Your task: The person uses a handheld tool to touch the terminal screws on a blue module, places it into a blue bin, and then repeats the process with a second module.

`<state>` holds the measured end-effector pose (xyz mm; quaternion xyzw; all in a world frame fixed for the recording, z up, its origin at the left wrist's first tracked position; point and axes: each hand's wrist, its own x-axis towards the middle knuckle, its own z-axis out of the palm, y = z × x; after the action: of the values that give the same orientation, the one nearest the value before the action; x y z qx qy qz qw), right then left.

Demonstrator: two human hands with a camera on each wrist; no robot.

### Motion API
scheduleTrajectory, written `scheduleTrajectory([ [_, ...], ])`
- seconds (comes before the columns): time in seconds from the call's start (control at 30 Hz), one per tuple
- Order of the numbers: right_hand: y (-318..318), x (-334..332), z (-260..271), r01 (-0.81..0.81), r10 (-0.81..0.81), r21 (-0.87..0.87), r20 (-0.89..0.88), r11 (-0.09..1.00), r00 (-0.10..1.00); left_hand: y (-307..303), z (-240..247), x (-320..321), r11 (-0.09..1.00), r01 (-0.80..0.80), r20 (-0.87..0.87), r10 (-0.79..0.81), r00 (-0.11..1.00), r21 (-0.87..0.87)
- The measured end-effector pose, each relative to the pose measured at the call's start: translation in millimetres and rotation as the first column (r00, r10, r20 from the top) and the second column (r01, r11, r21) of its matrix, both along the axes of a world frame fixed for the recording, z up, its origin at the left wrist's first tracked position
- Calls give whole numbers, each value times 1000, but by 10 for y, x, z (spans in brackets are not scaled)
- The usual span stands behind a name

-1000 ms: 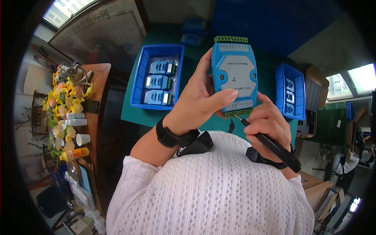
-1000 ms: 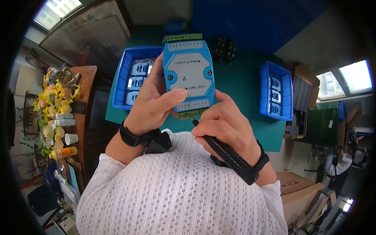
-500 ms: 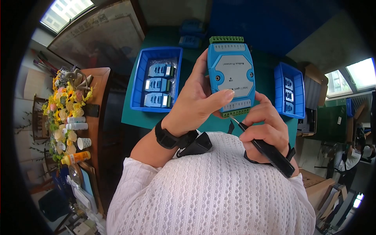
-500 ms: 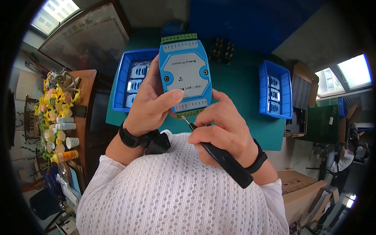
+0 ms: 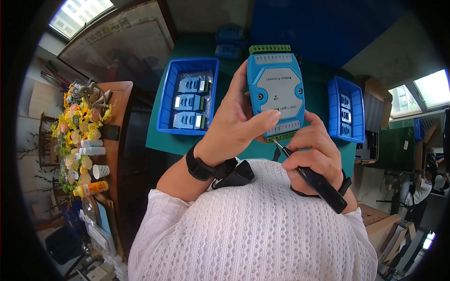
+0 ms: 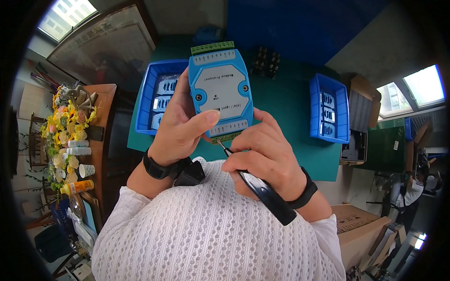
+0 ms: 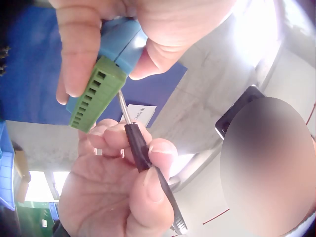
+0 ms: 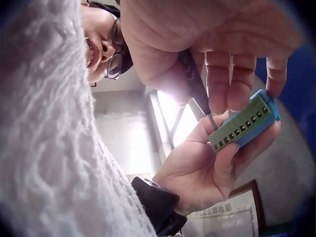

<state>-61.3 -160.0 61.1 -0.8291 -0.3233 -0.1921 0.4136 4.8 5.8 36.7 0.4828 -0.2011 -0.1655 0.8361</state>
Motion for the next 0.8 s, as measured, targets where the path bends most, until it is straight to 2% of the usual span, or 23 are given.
scheduleTrajectory([
  [0.2,-10,25,-75,-19,14,112,42,994,999,-11,-23,-9,1000,7,-20,-7,1000,-22],
  [0.3,-15,-16,-5,28,-23,138,-38,990,999,-23,-30,-13,1000,2,-25,-3,1000,-22],
  [0.5,21,-15,-34,70,-65,169,-36,983,997,-22,-19,-23,1000,14,-26,-14,1000,-26],
  [0.8,48,-31,-3,87,-87,45,9,995,996,-12,-17,-54,1000,-10,46,9,999,16],
])
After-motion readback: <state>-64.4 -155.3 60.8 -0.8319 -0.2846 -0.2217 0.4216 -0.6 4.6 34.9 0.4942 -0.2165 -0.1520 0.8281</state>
